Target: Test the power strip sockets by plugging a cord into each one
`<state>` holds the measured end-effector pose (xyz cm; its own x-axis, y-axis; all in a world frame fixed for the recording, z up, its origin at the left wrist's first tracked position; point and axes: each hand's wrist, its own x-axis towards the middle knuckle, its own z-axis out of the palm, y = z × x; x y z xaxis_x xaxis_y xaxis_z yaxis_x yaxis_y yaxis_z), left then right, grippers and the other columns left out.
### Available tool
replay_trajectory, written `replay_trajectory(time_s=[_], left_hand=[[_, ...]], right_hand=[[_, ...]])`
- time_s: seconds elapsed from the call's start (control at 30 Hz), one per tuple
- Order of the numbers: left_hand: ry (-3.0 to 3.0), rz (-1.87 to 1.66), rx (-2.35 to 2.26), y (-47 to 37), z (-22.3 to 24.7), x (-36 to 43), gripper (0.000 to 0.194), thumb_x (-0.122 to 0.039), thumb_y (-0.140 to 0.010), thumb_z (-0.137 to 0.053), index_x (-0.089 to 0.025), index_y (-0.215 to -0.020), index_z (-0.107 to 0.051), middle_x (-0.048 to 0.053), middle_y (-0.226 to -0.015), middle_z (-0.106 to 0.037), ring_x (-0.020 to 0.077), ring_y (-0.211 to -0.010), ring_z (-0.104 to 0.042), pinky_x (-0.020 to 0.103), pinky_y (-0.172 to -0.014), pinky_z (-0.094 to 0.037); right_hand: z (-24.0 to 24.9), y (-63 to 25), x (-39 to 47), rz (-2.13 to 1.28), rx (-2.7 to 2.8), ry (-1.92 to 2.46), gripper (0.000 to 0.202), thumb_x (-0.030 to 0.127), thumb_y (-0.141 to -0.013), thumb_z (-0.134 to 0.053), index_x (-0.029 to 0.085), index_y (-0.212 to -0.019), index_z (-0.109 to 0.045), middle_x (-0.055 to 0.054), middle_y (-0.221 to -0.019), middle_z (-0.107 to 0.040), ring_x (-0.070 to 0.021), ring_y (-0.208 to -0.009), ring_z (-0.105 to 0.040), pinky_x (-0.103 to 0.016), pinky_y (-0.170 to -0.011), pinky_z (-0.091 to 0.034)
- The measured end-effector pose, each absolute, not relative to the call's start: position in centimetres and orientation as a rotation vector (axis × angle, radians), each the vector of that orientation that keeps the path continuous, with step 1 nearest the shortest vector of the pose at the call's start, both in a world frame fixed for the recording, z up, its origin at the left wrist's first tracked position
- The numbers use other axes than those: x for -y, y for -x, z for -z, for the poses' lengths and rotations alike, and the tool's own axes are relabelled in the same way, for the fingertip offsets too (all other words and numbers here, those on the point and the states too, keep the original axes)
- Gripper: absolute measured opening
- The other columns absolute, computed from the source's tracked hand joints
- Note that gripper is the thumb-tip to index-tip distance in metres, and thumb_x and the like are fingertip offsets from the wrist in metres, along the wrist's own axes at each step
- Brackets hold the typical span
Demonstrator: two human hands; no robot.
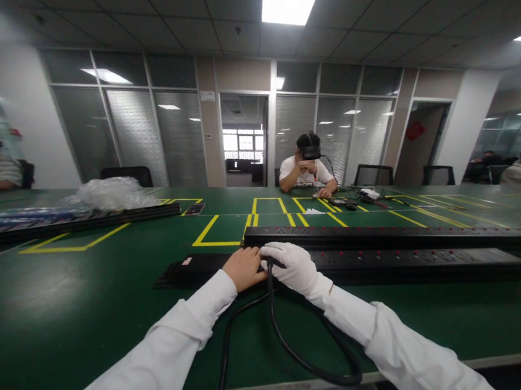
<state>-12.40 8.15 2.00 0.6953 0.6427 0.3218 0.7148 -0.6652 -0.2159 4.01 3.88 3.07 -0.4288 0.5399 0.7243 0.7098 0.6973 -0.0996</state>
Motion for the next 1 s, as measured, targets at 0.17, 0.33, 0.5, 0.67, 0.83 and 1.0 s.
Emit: replay_trajectory(time_s=[0.17,0.33,0.5,0.67,0.83,1.0], left_hand=[[2.577,0.320,1.069,12.4,-1.9,-8.2,0.045,-0.052,-0.080,-0.032,-0.015,-0.098,-0.050,0.009,-0.089,-0.056,0.0226,-0.084,-0.053,0.035,-0.074,-0.039],[2.571,0.329,1.065,12.4,-1.9,-8.2,0.046,-0.053,-0.080,-0.033,-0.015,-0.097,-0.050,0.009,-0.089,-0.057,0.0229,-0.083,-0.054,0.035,-0.073,-0.039],[2.564,0.346,1.060,12.4,-1.9,-8.2,0.051,-0.055,-0.081,-0.027,-0.014,-0.099,-0.050,0.010,-0.088,-0.058,0.0235,-0.084,-0.054,0.035,-0.074,-0.039],[2.566,0.361,1.063,12.4,-1.8,-8.2,0.053,-0.056,-0.081,-0.026,-0.013,-0.105,-0.048,0.010,-0.090,-0.058,0.0239,-0.086,-0.053,0.035,-0.074,-0.039],[2.568,0.343,1.053,12.4,-1.8,-8.2,0.049,-0.055,-0.080,-0.031,-0.014,-0.100,-0.050,0.009,-0.089,-0.057,0.0231,-0.084,-0.054,0.035,-0.073,-0.039],[2.565,0.337,1.051,12.4,-1.8,-8.3,0.047,-0.055,-0.079,-0.032,-0.015,-0.093,-0.051,0.009,-0.087,-0.057,0.0228,-0.081,-0.054,0.035,-0.071,-0.039]], right_hand=[[-3.4,-4.0,-3.5,0.309,2.187,0.955,0.026,0.028,-0.081,-0.048,0.027,-0.106,-0.055,-0.001,-0.108,-0.058,-0.0148,-0.093,-0.054,-0.026,-0.080,-0.043],[-3.3,-4.0,-3.6,0.248,2.169,0.936,0.028,0.026,-0.081,-0.046,0.026,-0.107,-0.055,-0.001,-0.109,-0.057,-0.0149,-0.095,-0.053,-0.026,-0.084,-0.041],[-3.0,-3.9,-4.4,0.033,2.035,1.050,0.023,0.032,-0.079,-0.048,0.027,-0.099,-0.058,0.002,-0.099,-0.062,-0.0134,-0.091,-0.056,-0.025,-0.082,-0.043],[-2.8,-3.8,-4.8,0.003,2.006,1.099,0.025,0.032,-0.079,-0.048,0.028,-0.102,-0.056,0.003,-0.101,-0.062,-0.0131,-0.091,-0.057,-0.025,-0.080,-0.044],[-2.6,-4.0,-4.4,0.174,2.096,0.982,0.027,0.025,-0.080,-0.046,0.024,-0.106,-0.055,-0.002,-0.106,-0.059,-0.0147,-0.095,-0.054,-0.027,-0.086,-0.040],[-2.6,-4.2,-4.3,0.233,2.127,0.942,0.028,0.021,-0.080,-0.045,0.023,-0.106,-0.055,-0.003,-0.108,-0.058,-0.0147,-0.096,-0.053,-0.028,-0.086,-0.040]])
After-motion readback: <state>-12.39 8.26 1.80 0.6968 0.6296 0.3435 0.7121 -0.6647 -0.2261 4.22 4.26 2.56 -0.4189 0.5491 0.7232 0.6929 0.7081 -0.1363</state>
